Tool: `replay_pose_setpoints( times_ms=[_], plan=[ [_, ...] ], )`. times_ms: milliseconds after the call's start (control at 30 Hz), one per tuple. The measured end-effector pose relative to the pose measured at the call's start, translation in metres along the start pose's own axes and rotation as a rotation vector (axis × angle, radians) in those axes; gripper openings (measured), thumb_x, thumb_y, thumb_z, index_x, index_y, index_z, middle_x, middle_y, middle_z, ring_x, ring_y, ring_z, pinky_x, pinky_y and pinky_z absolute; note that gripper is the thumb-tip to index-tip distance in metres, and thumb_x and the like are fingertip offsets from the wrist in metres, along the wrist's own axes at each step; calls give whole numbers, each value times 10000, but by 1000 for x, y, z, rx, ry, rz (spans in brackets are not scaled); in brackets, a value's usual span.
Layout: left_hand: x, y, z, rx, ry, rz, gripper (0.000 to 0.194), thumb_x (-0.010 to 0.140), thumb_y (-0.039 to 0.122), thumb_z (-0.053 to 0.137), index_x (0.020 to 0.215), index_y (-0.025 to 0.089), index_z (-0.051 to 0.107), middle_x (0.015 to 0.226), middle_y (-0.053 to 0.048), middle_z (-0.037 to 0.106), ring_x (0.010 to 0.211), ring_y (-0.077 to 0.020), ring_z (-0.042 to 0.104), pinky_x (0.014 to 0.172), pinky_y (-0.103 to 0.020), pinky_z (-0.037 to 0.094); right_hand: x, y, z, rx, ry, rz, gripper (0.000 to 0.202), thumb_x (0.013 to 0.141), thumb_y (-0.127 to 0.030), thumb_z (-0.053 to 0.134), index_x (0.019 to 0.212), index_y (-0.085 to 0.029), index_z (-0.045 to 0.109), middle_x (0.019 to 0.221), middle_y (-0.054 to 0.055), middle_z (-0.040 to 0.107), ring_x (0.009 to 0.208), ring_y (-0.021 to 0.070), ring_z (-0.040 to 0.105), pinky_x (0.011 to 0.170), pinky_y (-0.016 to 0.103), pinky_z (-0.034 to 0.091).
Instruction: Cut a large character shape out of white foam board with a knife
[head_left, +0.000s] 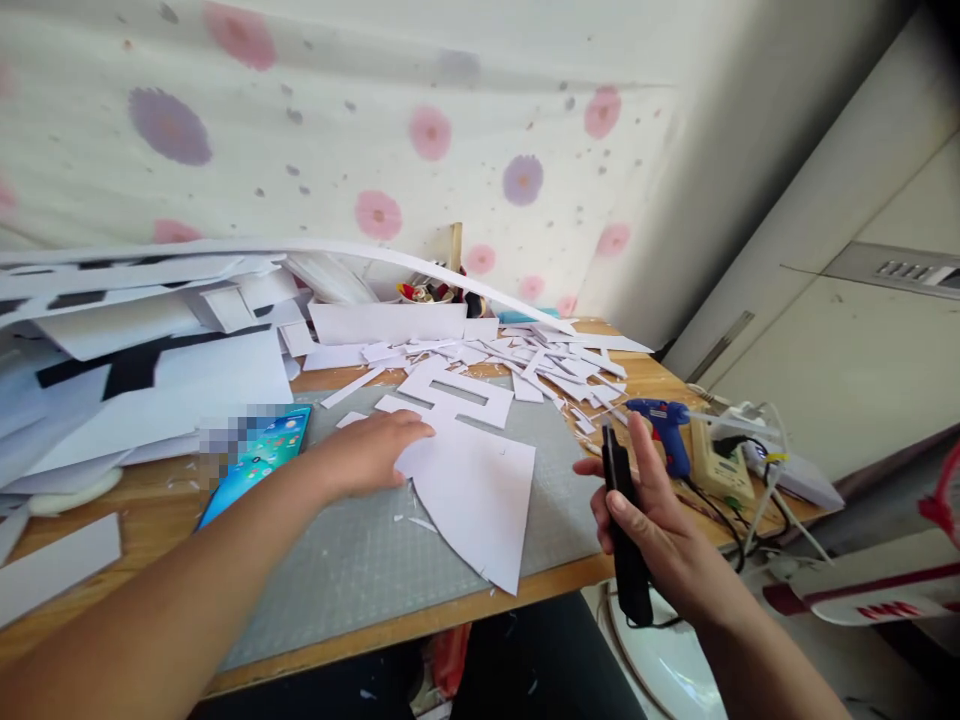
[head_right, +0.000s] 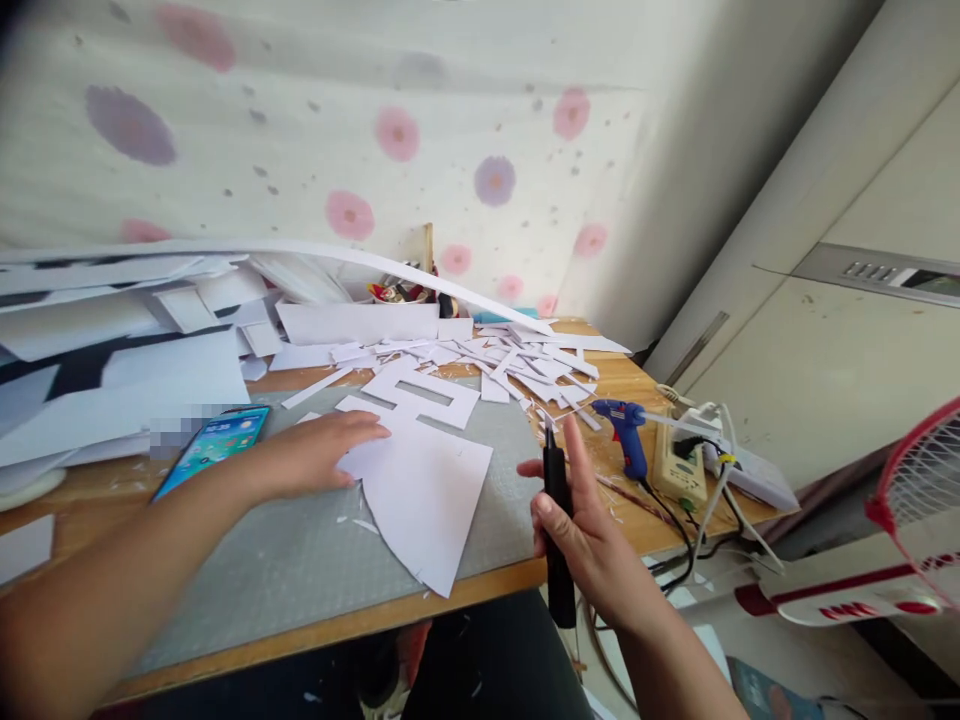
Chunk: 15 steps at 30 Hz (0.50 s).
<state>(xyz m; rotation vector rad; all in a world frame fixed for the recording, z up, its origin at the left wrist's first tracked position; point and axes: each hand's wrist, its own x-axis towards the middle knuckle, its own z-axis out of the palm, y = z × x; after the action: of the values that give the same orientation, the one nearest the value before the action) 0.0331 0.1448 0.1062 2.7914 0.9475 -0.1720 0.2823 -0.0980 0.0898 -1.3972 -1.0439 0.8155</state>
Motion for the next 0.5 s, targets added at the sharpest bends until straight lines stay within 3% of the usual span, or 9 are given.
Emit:
replay_pose_setpoints(
  times_ms=[100,167,267,367,500],
  plan=[
    [1,-3,3,-27,-5,23,655,716,145,624,1351,298,572,1502,-30,494,1361,-252,469,1125,-398,380,10,-1,-1,122,-11,-6,579,919,-396,621,1460,-356,418,1281,98,609,740,139,606,623,295,540],
    [-2,-6,5,-45,-14,37,640,741,158,605,1369,269,559,1524,-54,466,1379,-252,446,1136,-403,366,17,-2,5,242,-14,-28,439,905,-417,633,1329,-325,566,1182,93,689,764,181,672,663,337,562],
    [-5,-11,8,-58,-14,80,580,782,234,623,1359,257,573,1538,-79,441,1389,-270,429,1147,-431,350,31,-6,22,436,-65,-33,461,899,-615,546,1244,-318,620,972,85,764,726,227,727,669,368,579],
    [-6,-14,14,-56,19,129,499,820,323,654,1316,294,610,1538,-81,439,1395,-297,415,1143,-477,349,50,-7,45,530,-121,2,647,849,-779,447,1127,-245,685,733,88,761,554,210,709,516,294,557],
    [-4,-15,22,-65,59,215,408,854,253,651,1259,293,651,1545,-81,429,1403,-302,406,1136,-483,369,71,3,72,640,59,27,590,867,-743,481,996,-215,710,543,18,703,387,137,625,403,203,490]
  ],
)
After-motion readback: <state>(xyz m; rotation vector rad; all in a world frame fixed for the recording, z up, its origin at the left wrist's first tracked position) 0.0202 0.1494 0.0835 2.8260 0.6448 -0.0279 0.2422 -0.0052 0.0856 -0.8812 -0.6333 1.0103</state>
